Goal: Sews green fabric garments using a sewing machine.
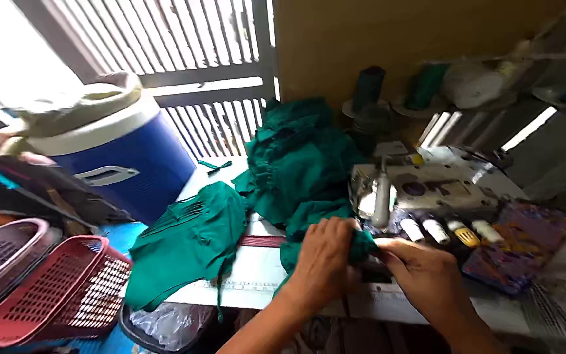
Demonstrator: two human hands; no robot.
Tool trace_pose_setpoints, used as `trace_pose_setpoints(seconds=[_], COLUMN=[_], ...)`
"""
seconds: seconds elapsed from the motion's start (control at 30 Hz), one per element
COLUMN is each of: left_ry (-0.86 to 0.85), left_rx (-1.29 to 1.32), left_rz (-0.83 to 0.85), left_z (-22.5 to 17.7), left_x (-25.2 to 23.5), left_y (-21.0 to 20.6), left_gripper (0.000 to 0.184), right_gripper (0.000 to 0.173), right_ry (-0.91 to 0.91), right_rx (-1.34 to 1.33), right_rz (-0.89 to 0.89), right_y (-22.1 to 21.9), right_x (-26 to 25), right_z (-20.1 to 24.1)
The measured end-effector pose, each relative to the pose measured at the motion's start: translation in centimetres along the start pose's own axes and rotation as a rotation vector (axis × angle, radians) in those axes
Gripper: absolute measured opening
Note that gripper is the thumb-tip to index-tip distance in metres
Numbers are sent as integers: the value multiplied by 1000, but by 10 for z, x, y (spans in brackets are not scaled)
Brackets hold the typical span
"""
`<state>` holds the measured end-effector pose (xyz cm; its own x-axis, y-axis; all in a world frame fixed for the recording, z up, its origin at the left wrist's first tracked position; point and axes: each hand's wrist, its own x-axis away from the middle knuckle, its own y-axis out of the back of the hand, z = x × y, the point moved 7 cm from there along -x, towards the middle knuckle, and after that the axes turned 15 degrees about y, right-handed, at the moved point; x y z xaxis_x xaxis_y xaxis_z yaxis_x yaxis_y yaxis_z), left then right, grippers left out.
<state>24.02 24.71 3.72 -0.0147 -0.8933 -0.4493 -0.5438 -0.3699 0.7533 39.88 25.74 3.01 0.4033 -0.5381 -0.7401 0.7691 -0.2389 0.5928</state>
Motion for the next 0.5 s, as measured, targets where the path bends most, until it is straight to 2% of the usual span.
trace_pose_setpoints(seconds=[0.13,0.3,0.43,0.5], left_ry=[-32,-170,-279,-340], left_rx=[-137,-193,-139,-107], left_rz=[70,84,102,167], left_z=[11,7,1,-2], left_x=[-17,-26,1,23], left_y=[-2,-1,4,-3], left_gripper=[36,25,10,10], right_gripper=[22,12,22,23], right_ry=[-80,-181,-89,-35], right_rx=[-20,-102,-153,-175], right_rz=[51,31,65,64], right_y=[1,1,3,0], right_x=[-9,-7,15,37], right_z=[-5,-16,-8,-1])
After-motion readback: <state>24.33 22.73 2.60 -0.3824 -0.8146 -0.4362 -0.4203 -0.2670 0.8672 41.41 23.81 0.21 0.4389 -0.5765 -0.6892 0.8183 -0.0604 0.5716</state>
